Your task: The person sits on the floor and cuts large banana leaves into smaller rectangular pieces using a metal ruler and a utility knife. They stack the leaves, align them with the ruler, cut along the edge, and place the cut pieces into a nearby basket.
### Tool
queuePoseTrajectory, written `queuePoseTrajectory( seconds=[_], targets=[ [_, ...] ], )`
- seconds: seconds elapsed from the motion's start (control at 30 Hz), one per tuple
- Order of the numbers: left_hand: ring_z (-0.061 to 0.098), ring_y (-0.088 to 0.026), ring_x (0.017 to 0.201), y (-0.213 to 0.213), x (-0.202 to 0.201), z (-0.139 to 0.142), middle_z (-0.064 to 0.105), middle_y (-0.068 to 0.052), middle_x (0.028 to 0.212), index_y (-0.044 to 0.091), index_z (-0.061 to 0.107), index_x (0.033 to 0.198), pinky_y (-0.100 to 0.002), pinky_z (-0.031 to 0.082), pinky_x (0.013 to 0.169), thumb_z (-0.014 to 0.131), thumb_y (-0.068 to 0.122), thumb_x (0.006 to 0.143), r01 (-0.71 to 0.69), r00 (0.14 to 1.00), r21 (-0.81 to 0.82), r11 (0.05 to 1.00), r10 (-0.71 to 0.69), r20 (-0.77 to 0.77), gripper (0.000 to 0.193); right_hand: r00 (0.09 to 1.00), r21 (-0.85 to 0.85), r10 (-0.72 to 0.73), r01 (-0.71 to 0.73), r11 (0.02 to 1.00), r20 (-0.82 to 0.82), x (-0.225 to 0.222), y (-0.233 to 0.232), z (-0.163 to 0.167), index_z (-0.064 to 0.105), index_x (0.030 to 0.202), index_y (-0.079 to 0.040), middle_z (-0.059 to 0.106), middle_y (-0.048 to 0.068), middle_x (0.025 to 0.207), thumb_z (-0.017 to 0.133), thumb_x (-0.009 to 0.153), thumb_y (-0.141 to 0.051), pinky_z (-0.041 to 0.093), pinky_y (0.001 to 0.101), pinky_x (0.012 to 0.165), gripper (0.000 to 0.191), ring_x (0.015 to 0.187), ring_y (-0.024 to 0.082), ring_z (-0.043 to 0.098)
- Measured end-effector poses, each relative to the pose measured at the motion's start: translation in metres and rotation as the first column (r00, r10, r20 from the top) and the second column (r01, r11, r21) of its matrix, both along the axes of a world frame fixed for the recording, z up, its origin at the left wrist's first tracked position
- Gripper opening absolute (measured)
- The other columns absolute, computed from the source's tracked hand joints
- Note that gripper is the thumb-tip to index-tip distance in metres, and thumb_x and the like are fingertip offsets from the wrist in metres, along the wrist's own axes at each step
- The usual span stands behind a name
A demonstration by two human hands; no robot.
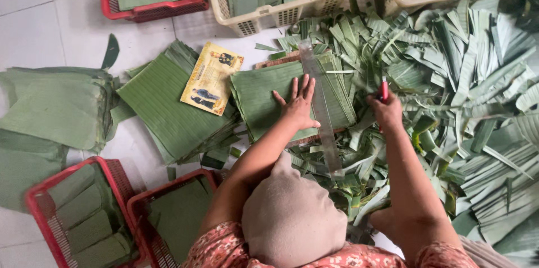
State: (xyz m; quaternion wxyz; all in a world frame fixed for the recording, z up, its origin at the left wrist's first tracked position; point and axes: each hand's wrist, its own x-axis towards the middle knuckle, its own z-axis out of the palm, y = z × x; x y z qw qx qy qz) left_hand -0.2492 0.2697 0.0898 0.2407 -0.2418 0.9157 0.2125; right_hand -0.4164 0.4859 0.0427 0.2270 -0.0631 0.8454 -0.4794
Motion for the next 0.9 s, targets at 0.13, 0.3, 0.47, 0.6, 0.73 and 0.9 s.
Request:
queuePoseTrajectory(
  seconds=[0.13, 0.3, 0.47, 0.6, 0.73, 0.9],
  targets=[
    [-0.009, -0.027, 0.16, -0.003, 0.001, 0.001, -0.012, 0.005, 0.173, 0.027, -0.011, 0.163, -0.089, -0.001, 0.109, 0.094, 0.052, 0.061, -0.006, 1.0, 0.01, 1.0, 0.006, 0.012, 0.149, 0.827, 0.126, -0.396, 0.477, 0.87, -0.398, -0.026, 0.062, 0.013, 0.049, 0.136, -0.004, 0.066, 0.011, 0.105, 0.073, 0.107, -0.027, 0.049, 0.037, 0.082, 0.044, 0.091, 0.022, 0.063],
    [-0.009, -0.028, 0.16, -0.002, 0.004, 0.003, -0.012, 0.006, 0.173, 0.025, -0.011, 0.163, -0.089, -0.001, 0.108, 0.094, 0.05, 0.061, 0.005, 1.0, 0.006, 1.0, -0.006, 0.007, 0.148, 0.908, -0.02, -0.22, 0.228, 0.973, -0.356, -0.002, 0.033, 0.043, 0.045, 0.13, -0.007, 0.067, 0.015, 0.089, 0.055, 0.111, -0.031, 0.05, 0.0462, 0.063, 0.032, 0.072, 0.028, 0.064],
    [-0.011, -0.028, 0.16, -0.001, 0.002, 0.006, -0.015, 0.006, 0.172, 0.024, -0.01, 0.164, -0.088, -0.002, 0.109, 0.094, 0.052, 0.061, 0.007, 0.999, 0.002, 1.0, -0.007, 0.031, 0.149, 0.94, 0.237, 0.288, -0.242, 0.941, -0.183, 0.076, -0.068, 0.04, 0.041, 0.122, -0.007, 0.067, 0.035, 0.087, 0.045, 0.11, -0.035, 0.046, 0.0646, 0.07, 0.031, 0.084, 0.058, 0.063],
    [-0.013, -0.026, 0.16, -0.002, 0.0, 0.006, -0.017, 0.006, 0.172, 0.022, -0.01, 0.164, -0.088, -0.002, 0.109, 0.093, 0.054, 0.061, 0.01, 0.998, 0.001, 1.0, -0.01, 0.054, 0.149, 0.902, 0.344, 0.406, -0.339, 0.875, -0.144, 0.085, -0.11, 0.032, 0.041, 0.116, -0.005, 0.069, 0.034, 0.089, 0.043, 0.108, -0.036, 0.052, 0.0614, 0.074, 0.032, 0.085, 0.054, 0.067],
    [-0.014, -0.028, 0.159, -0.003, -0.002, 0.004, -0.018, 0.003, 0.172, 0.021, -0.01, 0.163, -0.089, -0.002, 0.108, 0.092, 0.055, 0.062, 0.026, 0.997, 0.001, 1.0, -0.026, 0.071, 0.147, 0.894, 0.41, 0.433, -0.354, 0.84, -0.115, 0.08, -0.124, 0.023, 0.041, 0.115, -0.003, 0.068, 0.035, 0.09, 0.041, 0.107, -0.035, 0.052, 0.0617, 0.077, 0.033, 0.088, 0.054, 0.067],
    [-0.014, -0.028, 0.159, -0.004, -0.002, 0.001, -0.017, 0.002, 0.172, 0.021, -0.009, 0.164, -0.089, -0.002, 0.107, 0.093, 0.054, 0.061, 0.023, 0.998, 0.016, 1.0, -0.024, 0.053, 0.149, 0.881, 0.401, 0.462, -0.388, 0.83, -0.104, 0.076, -0.125, 0.022, 0.041, 0.113, -0.003, 0.069, 0.035, 0.088, 0.041, 0.107, -0.034, 0.052, 0.0618, 0.076, 0.032, 0.087, 0.055, 0.066]
  ],
)
